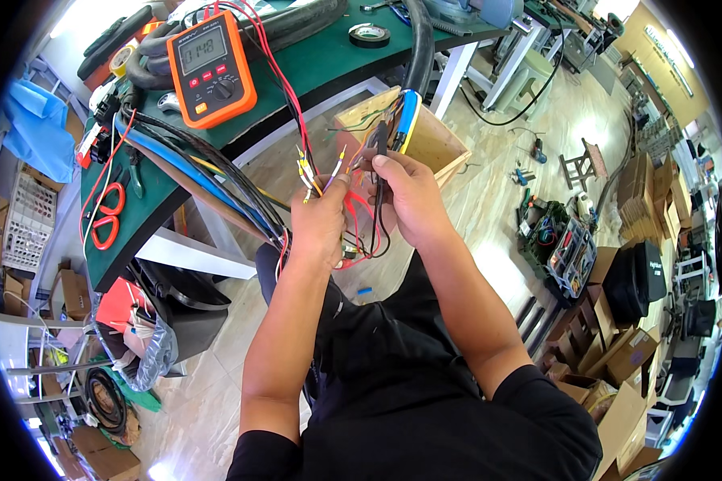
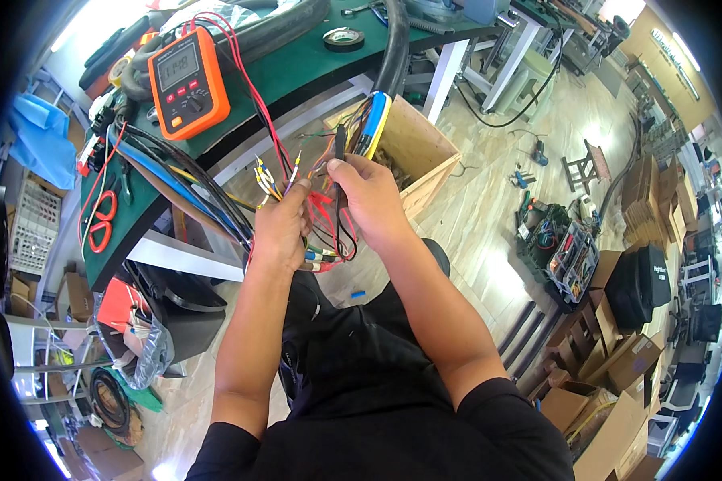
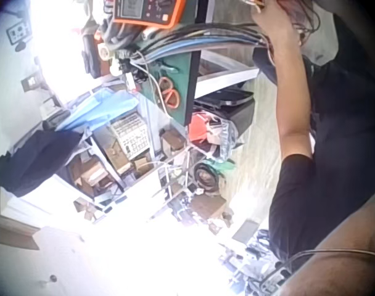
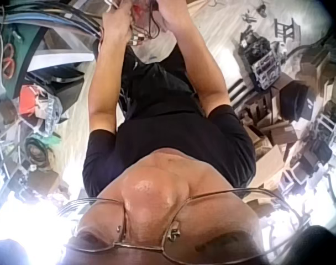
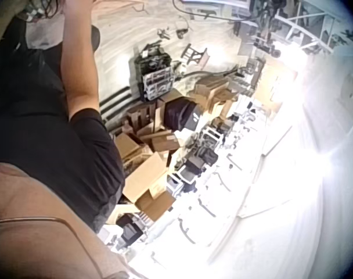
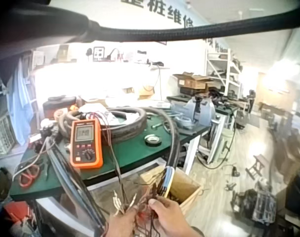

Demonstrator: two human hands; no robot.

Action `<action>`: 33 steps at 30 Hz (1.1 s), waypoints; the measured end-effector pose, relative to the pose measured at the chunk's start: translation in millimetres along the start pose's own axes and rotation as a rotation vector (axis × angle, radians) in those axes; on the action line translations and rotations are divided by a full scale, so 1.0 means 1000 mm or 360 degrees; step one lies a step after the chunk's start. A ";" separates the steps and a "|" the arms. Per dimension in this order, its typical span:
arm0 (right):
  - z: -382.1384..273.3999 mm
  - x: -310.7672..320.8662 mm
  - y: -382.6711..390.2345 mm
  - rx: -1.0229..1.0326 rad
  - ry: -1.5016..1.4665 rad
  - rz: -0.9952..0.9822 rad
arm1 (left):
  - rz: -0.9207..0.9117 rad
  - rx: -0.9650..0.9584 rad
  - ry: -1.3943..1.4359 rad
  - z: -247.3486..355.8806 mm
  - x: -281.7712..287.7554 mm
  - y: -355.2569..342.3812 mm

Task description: The person holds a bundle of wires, isolates individual wires, and uses a multimeter probe to test electrical connections while monitoring the digital display on the multimeter.

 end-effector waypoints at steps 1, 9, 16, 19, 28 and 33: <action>0.001 0.003 0.000 0.0043 0.0030 0.0027 | 0.0004 -0.0005 0.0002 0.001 0.000 -0.001; 0.009 -0.003 -0.003 0.0193 0.0071 -0.0019 | 0.0014 0.0046 -0.0009 0.001 0.001 -0.002; 0.015 -0.002 -0.003 0.0125 0.0086 -0.0038 | -0.0022 0.0061 -0.0049 0.002 -0.004 0.003; 0.010 0.002 0.000 0.0128 0.0114 -0.0031 | -0.0044 0.0100 -0.0022 0.001 -0.003 0.002; -0.008 0.005 0.010 -0.0034 -0.0539 0.0115 | 0.0109 0.0101 0.0080 0.004 0.010 0.003; -0.006 0.010 0.008 -0.0021 -0.0455 0.0001 | -0.0044 -0.0019 -0.0092 0.017 -0.013 0.018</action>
Point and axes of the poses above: each hand's wrist, its own y-axis away from the middle knuckle, its own x-axis out of the back of the hand, z = x × y, the point moved 8 cm from there along -y, towards the middle knuckle, and after that the axes turned 13 degrees about x, right-handed, at the moved point
